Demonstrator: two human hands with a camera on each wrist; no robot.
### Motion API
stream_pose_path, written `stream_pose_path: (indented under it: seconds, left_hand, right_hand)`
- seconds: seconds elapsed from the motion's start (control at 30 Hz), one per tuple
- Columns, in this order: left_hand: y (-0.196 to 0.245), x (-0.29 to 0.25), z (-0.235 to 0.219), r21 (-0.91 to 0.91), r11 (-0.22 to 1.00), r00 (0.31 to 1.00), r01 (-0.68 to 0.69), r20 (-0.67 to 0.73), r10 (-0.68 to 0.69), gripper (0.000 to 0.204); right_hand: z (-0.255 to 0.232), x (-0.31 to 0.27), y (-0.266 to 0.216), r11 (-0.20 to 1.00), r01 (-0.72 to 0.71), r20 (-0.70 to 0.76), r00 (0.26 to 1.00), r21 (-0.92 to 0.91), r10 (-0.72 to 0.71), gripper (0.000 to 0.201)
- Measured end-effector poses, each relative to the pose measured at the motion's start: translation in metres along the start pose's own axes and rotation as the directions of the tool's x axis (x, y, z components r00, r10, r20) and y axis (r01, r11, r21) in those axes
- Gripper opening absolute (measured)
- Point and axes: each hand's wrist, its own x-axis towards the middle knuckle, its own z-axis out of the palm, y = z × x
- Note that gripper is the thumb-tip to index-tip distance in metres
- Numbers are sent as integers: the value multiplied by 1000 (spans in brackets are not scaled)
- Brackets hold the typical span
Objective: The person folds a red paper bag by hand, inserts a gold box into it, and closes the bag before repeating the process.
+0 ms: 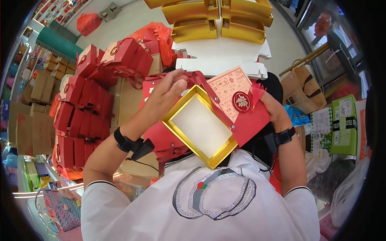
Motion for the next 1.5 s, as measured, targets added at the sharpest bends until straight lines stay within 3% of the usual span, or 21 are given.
stream_pose_path:
  seconds: [0.23,0.33,0.43,0.53,0.63,0.73,0.77,0.87,0.97,1.07,1.27,1.5]
  left_hand:
    - [-15,14,3,-24,1000,994,-1,113,3,35]
    - [-8,12,9,-97,995,996,-5,92,14,23]
    - [4,14,13,96,969,961,-227,183,207,25]
    - [0,15,20,-106,994,994,-24,105,36,31]
    - [0,20,8,-123,992,997,9,-78,-18,40]
    - [16,1,-3,-63,984,978,168,-114,-174,47]
    - [21,-11,-9,43,977,977,210,-45,-208,55]
    - [14,-44,-17,131,966,959,222,150,-241,57]
    - [16,-71,-2,26,984,975,177,130,-178,58]
    - [16,-70,-2,136,981,989,141,33,-147,55]
    - [18,-51,-14,236,954,979,184,39,-199,51]
    - [17,-55,-6,356,934,998,-29,64,6,48]
  right_hand:
    - [2,4,-6,995,-30,35,999,-96,33,52]
    - [0,5,-5,996,-35,41,998,-83,38,52]
    - [6,7,-3,996,-40,22,999,-77,42,51]
    - [8,10,-2,995,-57,27,998,-80,59,51]
    - [6,12,-1,995,-54,30,998,-83,56,51]
    - [0,11,1,995,-56,20,998,-78,58,52]
    - [0,10,1,996,-54,17,998,-77,56,52]
    - [1,8,5,998,-51,13,999,-48,52,52]
    - [3,7,2,998,-44,31,999,-39,45,53]
    - [10,12,-2,1000,-6,37,999,-27,7,53]
    - [12,10,-11,998,40,9,999,-56,-39,52]
    - [4,11,0,991,87,-9,996,-100,-88,48]
